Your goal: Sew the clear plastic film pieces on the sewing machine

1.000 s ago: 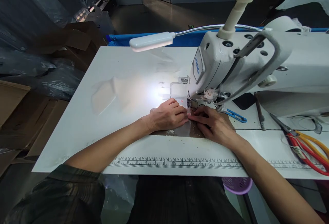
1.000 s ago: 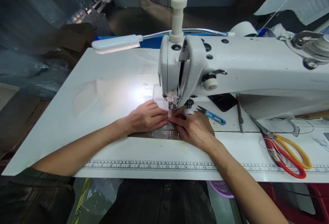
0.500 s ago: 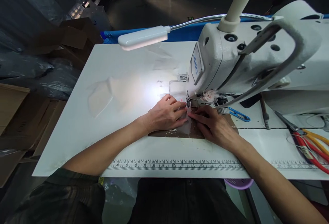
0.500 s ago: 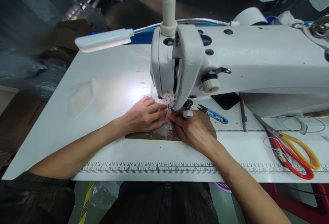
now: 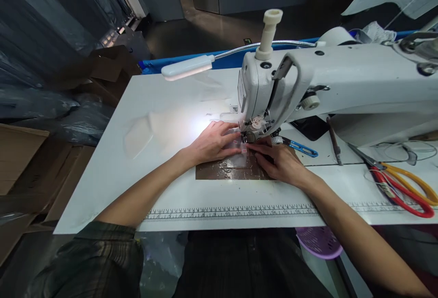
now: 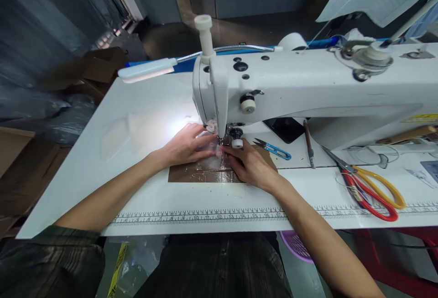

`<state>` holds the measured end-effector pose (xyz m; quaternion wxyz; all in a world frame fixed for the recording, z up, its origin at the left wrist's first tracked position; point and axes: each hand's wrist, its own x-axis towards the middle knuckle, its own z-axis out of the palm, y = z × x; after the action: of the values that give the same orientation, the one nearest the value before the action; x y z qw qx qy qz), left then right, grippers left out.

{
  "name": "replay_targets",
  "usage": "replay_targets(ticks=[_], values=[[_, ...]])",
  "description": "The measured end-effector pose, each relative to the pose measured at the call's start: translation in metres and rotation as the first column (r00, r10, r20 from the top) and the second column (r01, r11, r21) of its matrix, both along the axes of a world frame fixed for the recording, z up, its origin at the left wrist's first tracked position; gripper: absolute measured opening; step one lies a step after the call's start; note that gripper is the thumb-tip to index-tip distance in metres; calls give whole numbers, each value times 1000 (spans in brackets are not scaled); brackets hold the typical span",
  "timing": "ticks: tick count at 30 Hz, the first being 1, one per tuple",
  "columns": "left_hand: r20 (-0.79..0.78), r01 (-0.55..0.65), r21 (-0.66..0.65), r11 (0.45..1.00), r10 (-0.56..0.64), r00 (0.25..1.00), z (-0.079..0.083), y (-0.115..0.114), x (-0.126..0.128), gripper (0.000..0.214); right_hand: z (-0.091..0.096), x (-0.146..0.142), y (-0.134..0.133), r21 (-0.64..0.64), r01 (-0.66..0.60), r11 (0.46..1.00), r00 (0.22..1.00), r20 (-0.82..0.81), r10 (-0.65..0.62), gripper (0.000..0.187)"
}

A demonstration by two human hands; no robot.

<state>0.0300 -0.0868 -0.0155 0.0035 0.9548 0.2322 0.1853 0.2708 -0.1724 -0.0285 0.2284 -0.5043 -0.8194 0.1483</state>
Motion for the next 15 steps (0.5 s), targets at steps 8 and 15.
replay_targets(ticks=[8,15], values=[[27,167,-320,933,-167,986,15,-20,-5,22,3,5,4,-73,65,995,971,-227,-80,33],[200,174,-350,920,-108,974,-6,-31,-4,16,14,11,19,-118,-42,992,998,-55,36,27]])
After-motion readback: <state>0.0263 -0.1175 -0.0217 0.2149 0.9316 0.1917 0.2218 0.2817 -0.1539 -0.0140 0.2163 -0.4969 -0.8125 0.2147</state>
